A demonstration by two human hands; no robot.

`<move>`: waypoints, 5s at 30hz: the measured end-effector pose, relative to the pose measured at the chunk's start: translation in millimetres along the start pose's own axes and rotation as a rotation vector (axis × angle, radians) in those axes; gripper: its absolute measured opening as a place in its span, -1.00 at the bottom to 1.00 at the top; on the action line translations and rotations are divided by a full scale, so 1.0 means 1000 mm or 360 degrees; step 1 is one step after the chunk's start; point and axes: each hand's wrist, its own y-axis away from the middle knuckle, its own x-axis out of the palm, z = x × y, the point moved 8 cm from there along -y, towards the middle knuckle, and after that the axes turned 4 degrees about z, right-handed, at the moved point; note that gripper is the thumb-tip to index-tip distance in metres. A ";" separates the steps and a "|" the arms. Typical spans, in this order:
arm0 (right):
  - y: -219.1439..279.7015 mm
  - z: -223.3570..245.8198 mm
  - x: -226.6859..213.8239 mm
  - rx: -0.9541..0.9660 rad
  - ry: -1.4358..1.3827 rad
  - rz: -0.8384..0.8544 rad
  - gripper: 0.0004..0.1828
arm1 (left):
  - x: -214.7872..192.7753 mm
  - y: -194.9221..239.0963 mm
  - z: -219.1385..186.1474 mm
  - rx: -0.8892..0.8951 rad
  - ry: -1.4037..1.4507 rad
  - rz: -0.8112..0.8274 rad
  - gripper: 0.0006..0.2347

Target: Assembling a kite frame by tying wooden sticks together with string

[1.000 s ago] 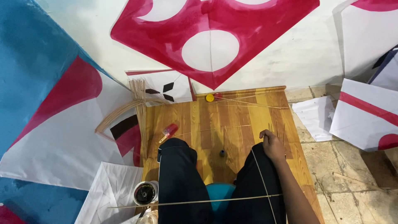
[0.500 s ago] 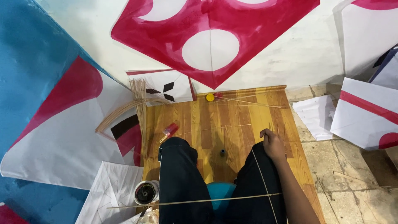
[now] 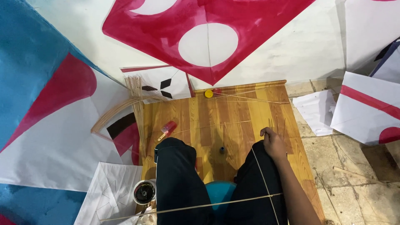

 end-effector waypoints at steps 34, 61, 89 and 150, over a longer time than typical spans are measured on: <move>0.025 0.053 0.033 -0.0136 0.0926 0.0351 -0.85 | -0.274 -0.313 -0.060 -0.0025 -0.1317 -0.0788 -0.82; 0.050 0.108 0.040 -0.0430 0.0897 0.0175 -0.91 | 0.006 -0.535 0.038 -0.0375 0.0546 -0.0421 -0.82; 0.038 0.103 0.075 -0.0524 0.1147 0.0172 -0.91 | 0.040 -0.183 -0.166 0.0359 0.0750 0.1282 -0.48; -0.066 0.150 -0.155 -0.0729 -0.1736 0.0335 -0.51 | -0.269 0.099 -0.156 0.2488 0.2119 -0.1407 -0.81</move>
